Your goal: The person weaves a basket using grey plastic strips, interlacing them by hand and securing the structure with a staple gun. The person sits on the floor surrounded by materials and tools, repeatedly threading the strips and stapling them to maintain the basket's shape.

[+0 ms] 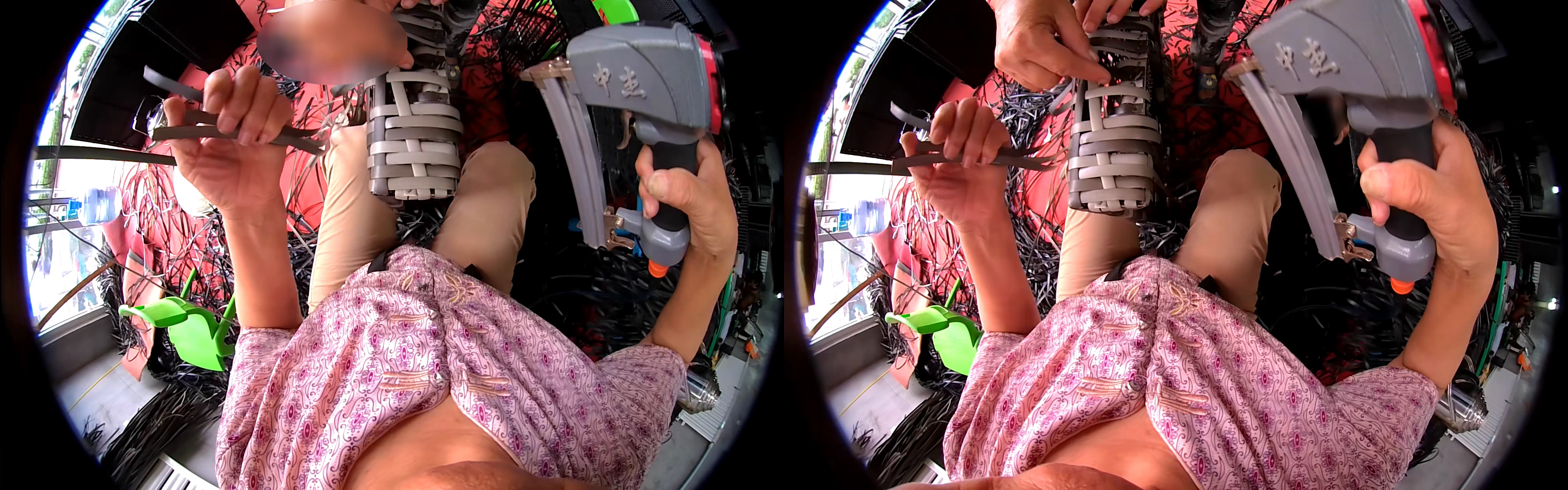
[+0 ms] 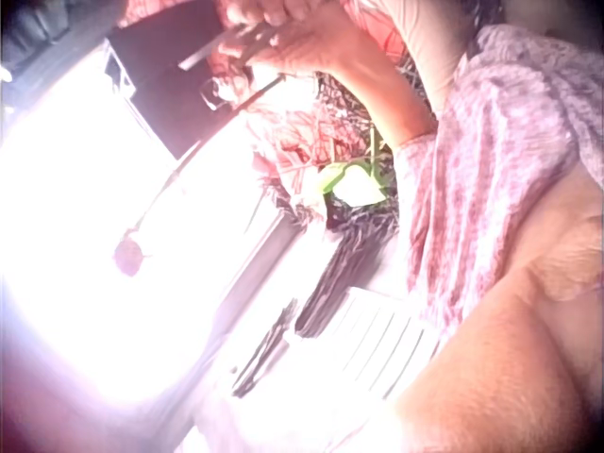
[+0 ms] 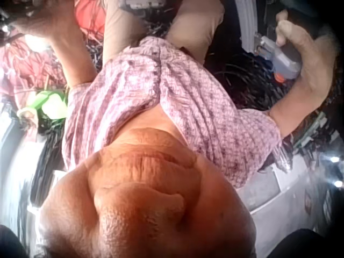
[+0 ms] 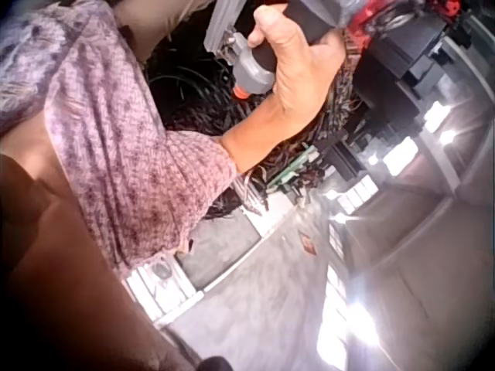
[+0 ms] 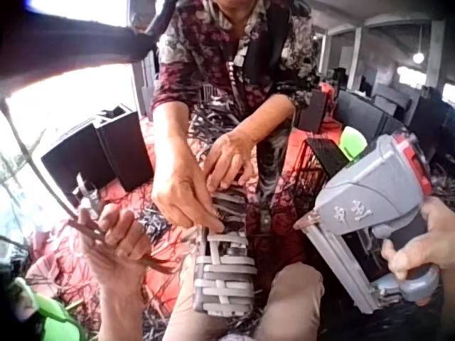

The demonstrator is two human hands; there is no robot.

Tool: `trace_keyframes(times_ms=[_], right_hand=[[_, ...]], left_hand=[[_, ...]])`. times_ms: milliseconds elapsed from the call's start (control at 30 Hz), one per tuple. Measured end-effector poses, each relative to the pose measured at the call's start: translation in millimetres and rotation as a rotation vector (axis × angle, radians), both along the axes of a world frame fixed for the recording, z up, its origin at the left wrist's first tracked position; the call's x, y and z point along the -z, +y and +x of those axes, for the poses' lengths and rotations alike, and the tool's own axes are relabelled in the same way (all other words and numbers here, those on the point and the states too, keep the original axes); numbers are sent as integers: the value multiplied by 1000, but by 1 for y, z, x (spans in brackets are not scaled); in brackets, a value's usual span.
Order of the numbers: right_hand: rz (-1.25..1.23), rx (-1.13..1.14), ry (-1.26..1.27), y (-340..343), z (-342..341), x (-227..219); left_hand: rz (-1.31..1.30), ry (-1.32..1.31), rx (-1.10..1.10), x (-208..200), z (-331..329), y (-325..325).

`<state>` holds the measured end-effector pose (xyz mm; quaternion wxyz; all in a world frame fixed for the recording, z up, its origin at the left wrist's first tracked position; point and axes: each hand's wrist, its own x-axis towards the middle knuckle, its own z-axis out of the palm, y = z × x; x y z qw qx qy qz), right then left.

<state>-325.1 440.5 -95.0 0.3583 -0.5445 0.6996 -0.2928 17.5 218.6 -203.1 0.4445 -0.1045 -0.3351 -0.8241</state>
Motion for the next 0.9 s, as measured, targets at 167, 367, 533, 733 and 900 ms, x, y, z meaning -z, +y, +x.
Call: trace_keyframes(times_ms=[167,367,533,733,900], right_hand=[[11,27,-78,4,-7,7],[44,275,-261,12,28,-4],[108,253,-266,17,-13,30],[100,234,-303,23,-25,47],[83,316,-398,34,-33,72]], left_hand=[[-72,-103,-175,-6,-11,8],[-292,-468,-515,-18,-22,21],[-235,-718,-636,-23,-26,23],[-168,-522,-243,-31,-36,18],[-25,-123,-31,-34,-44,15]])
